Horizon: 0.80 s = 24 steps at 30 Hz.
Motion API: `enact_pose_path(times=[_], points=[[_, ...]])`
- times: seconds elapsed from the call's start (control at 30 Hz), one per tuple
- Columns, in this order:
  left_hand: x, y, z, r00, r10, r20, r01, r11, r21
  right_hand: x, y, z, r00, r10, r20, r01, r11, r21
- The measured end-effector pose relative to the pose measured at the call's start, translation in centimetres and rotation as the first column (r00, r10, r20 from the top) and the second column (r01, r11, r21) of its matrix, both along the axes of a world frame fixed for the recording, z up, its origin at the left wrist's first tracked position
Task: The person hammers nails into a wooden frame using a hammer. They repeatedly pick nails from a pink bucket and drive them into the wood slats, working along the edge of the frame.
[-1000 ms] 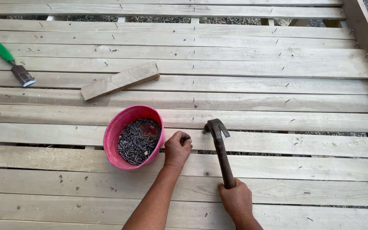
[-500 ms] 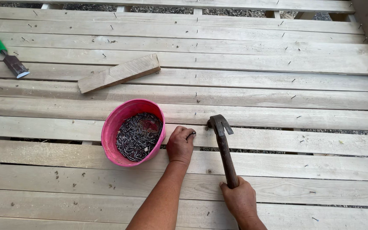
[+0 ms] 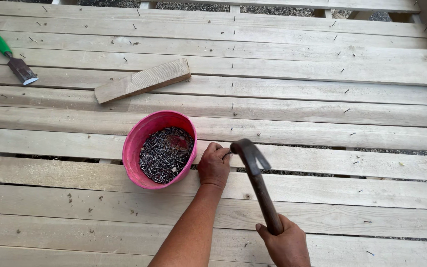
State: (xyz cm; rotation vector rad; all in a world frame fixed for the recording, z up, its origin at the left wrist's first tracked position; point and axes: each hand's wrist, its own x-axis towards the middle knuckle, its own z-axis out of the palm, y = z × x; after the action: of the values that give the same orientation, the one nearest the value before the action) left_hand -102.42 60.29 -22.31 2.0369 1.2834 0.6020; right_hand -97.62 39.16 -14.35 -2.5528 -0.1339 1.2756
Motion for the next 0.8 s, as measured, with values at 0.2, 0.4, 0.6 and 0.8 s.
enact_pose_path(times=[0.2,0.4,0.6,0.8], points=[[0.0,0.0,0.5,1.0,-0.013,-0.023,0.011,0.996,-0.092,0.4,0.9,2.3,0.995,0.094,0.016,-0.093,0.995,-0.04],[-1.4,-0.7,2.5,0.979,0.004,0.203,-0.004,1.0,-0.003,0.3,0.4,2.8,0.999,-0.027,0.033,0.024,0.993,0.116],[-4.5,0.2,7.0,0.946,0.02,0.323,-0.065,0.989,0.13,0.3,1.3,0.8,0.999,0.027,-0.038,-0.027,1.0,-0.009],[-7.5,5.5,8.4,0.993,0.113,-0.024,-0.114,0.993,-0.014,0.2,0.4,0.0,0.999,-0.036,0.007,0.035,0.995,0.089]])
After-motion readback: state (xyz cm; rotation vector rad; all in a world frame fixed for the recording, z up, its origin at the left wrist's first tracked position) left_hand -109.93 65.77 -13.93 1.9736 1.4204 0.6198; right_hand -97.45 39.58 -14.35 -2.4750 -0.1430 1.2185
